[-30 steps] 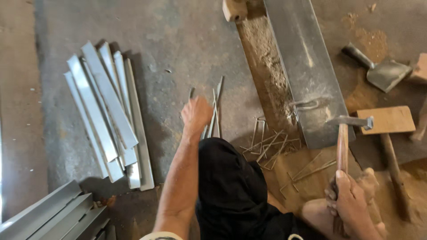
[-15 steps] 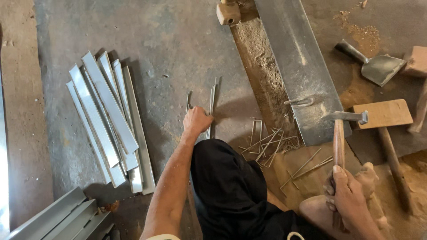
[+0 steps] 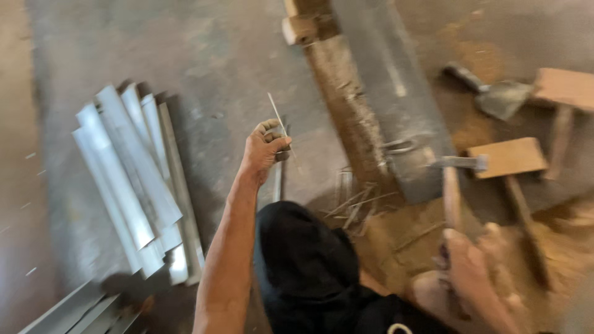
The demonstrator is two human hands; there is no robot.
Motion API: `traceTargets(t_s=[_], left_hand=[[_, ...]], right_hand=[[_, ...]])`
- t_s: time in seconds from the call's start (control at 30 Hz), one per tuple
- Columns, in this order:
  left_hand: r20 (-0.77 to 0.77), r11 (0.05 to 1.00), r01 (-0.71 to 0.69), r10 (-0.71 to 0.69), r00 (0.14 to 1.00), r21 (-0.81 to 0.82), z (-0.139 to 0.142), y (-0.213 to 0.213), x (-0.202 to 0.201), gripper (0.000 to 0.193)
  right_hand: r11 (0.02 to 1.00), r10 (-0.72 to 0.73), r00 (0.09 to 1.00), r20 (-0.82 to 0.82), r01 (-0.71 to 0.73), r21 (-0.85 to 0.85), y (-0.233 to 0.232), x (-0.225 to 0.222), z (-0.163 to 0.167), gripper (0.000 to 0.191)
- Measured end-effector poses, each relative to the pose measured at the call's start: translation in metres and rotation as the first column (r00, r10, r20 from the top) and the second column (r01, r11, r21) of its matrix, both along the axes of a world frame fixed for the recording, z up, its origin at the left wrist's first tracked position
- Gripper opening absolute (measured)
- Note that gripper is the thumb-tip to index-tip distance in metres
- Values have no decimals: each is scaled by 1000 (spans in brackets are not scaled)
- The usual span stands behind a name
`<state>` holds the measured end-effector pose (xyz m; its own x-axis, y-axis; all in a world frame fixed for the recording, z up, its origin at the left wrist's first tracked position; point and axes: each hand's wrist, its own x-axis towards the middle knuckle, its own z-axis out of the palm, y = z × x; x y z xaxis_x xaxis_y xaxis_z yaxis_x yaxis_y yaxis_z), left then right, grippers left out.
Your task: The person sits on the floor and hand-forges U-shaped fasteners from thin metal rods. They hold a rod on a steel plate with tongs, hammer the rod over a form to bend it, reposition the piece, and set finished bent pieces aside with a pile of completed ones.
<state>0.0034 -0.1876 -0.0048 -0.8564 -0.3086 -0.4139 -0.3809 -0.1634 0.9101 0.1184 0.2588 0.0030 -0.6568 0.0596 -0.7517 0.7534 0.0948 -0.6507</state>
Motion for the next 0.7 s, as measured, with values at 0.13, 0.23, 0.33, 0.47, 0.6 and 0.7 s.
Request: traceTargets(t_s=[0.13, 0.23, 0.33, 0.47, 0.6, 0.7], left_hand=[[-160, 948, 201, -164, 973, 247, 19, 78, -34, 29], [-182, 934, 261, -220, 958, 245, 17, 129, -54, 12], [-179, 941, 237, -198, 964, 240, 5, 166, -74, 10], [-130, 944, 254, -231, 964, 210, -14, 183, -80, 9], [-185, 948, 290, -264, 947, 133, -24, 182, -75, 6], [-159, 963, 226, -202, 966, 150, -22, 180, -76, 12]], right_hand=[[1000, -6, 1000, 2, 6, 4, -4, -2, 9, 36], [998, -14, 1000, -9, 13, -57, -4, 0, 15, 35], [990, -25, 1000, 17, 27, -140, 0, 1, 12, 35], [990, -10, 1000, 2, 10, -140, 11, -1, 1, 34], [960, 275, 832, -482, -213, 180, 20, -9, -1, 38], [811, 481, 698, -531, -125, 571, 21, -16, 10, 30]])
